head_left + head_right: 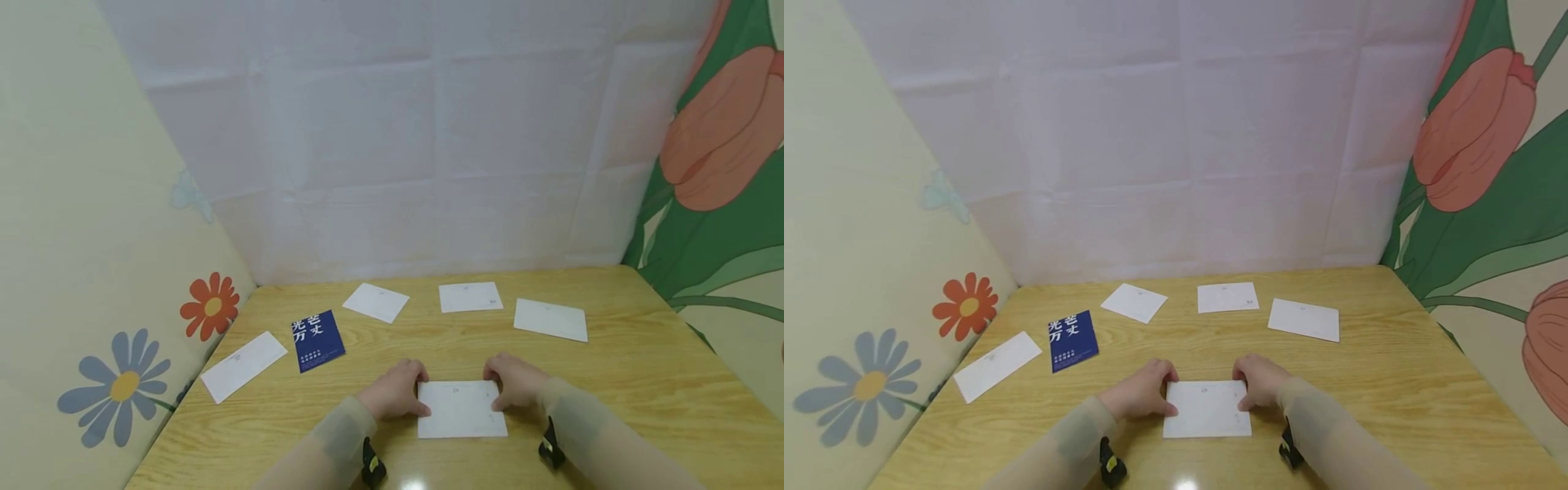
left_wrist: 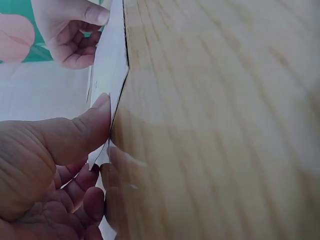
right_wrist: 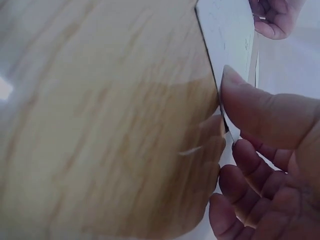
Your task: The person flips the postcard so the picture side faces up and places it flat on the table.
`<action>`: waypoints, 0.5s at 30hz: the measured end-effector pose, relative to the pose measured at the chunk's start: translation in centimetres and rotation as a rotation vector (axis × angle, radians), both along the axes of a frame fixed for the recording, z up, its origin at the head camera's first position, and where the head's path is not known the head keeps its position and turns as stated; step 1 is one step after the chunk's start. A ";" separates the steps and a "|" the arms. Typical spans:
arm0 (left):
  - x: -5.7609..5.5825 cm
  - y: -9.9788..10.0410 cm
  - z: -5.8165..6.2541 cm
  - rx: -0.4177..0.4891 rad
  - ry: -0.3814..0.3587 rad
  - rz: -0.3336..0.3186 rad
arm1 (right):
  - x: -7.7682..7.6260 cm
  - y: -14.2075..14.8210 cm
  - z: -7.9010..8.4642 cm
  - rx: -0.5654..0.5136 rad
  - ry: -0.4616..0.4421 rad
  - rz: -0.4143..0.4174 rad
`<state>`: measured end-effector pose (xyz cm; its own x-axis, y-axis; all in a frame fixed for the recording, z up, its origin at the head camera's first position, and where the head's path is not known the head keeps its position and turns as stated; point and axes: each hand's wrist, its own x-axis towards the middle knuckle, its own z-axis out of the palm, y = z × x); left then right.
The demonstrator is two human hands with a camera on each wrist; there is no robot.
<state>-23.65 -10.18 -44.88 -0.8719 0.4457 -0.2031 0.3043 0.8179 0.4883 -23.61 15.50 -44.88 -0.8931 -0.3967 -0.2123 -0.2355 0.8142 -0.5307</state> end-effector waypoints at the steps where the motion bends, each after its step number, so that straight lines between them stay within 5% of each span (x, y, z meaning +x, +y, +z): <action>1: 0.0 0.0 0.0 0.004 -0.001 0.001 | 0.0 0.0 0.0 0.000 -0.001 -0.001; 15: -0.3 0.1 -0.3 0.089 -0.049 0.042 | 0.2 0.1 -0.2 -0.056 -0.008 -0.032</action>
